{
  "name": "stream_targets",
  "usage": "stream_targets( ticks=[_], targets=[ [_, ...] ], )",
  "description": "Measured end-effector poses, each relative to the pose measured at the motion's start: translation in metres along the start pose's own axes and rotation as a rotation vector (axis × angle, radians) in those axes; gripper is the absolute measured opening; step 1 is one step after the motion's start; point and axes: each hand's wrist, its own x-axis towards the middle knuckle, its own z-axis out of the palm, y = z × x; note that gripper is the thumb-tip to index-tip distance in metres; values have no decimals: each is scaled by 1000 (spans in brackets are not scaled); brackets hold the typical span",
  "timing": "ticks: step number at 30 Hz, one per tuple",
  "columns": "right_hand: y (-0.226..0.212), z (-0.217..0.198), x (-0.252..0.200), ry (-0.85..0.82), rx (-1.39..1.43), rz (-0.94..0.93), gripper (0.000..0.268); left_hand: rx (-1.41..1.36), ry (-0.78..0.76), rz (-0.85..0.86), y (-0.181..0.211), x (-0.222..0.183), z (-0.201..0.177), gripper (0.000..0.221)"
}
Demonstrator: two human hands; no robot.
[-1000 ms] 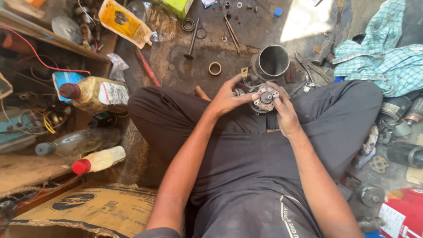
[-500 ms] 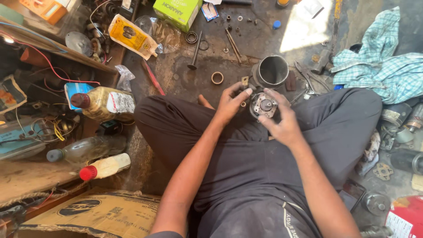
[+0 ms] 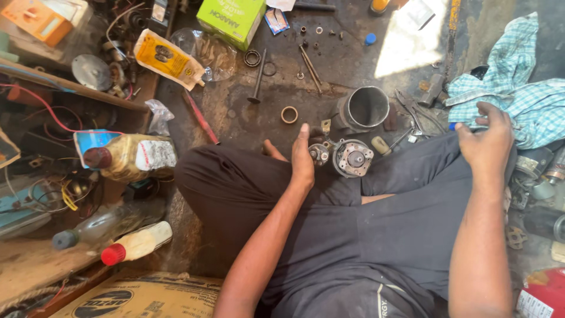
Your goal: The person sits on the floor and assembles a cylindrical mechanical component. They insert small metal pieces, wipe the part with a cloth, use a hammer to tap components into place, and tighten bolts with a wrench.
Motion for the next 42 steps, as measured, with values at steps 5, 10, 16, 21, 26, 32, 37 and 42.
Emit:
stream_targets(
  ticks=[5, 10, 16, 21, 26, 32, 37, 42],
  targets=[
    [-13, 22, 17, -116, 128, 25, 26, 200, -135, 233, 0, -5, 2, 55],
    [-78, 44, -14, -543, 481, 240, 56, 233, -158, 206, 6, -5, 5, 62],
    [-138, 61, -53, -790, 541, -34, 96, 298, -147, 247, 11, -6, 9, 63],
    [-125, 69, -51, -817, 588, -11, 95, 287, -138, 227, 9, -6, 8, 60],
    [-124, 69, -54, -795, 506, -47, 93, 298, -166, 240, 11, -8, 6, 62],
    [-131, 64, -54, -829, 472, 33, 94, 249, -166, 208, 16, -11, 11, 58],
    [-130, 64, -51, -759, 437, -115, 90, 261, -127, 247, 18, -12, 13, 52],
    [-140, 43, -54, -748, 465, -33, 83, 438, -167, 450, 29, -26, 17, 44]
  ],
)
